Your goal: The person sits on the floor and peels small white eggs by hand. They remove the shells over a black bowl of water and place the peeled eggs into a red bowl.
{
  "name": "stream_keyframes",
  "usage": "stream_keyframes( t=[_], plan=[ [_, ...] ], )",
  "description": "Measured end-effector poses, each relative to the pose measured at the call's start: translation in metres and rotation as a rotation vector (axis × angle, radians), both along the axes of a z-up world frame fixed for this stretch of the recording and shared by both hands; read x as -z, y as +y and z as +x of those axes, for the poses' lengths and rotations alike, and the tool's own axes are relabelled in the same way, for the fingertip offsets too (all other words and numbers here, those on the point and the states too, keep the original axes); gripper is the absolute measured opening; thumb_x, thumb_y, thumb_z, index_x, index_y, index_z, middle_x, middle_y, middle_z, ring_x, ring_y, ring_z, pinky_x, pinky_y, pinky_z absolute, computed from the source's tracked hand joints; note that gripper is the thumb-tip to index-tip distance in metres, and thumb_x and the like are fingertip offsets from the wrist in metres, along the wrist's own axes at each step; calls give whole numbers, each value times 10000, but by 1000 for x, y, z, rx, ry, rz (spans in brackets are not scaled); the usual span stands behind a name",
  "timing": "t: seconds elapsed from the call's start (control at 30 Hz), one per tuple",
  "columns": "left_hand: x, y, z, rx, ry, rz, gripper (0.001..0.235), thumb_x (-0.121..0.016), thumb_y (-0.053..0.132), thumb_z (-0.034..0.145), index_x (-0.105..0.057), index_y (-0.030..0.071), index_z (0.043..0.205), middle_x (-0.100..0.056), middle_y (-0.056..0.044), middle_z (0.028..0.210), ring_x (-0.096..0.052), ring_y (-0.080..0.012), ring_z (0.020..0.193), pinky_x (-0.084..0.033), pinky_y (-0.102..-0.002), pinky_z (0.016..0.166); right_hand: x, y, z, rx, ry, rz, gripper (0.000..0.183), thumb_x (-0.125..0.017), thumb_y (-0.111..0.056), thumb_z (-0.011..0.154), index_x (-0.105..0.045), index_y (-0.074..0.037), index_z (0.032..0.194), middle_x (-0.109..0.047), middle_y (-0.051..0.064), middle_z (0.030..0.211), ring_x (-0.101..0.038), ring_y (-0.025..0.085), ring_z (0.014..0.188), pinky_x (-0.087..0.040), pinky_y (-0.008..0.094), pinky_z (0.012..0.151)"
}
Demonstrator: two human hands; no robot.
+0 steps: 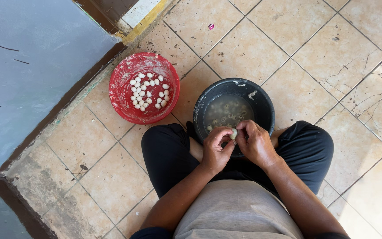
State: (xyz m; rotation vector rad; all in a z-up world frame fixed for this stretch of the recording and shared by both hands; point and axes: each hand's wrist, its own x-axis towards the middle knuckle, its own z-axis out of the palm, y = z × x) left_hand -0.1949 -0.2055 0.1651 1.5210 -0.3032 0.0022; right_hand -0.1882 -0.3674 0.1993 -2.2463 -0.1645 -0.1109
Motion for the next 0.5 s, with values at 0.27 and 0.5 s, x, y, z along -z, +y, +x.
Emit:
stream_keyframes(
  t=[0.27,0.5],
  plan=[
    [25,4,2,197,441,-503,262,-679,-88,969,-601,10,1199,-684,-144,1168,-721,-212,1071,-613,-337,968,11,-13,-7,20,304,679,108,-594,-25,1008,-585,1,1112,-699,54,963,-699,95,880,-601,258,787],
    [33,1,1,165,354,-484,277,-687,-98,962,-595,16,1196,-669,-101,1168,-676,-151,1095,-602,-304,970,-18,-8,-8,-40,55,236,166,-708,-65,931,-668,1,1079,-745,95,941,-750,123,835,-602,258,698]
  ],
)
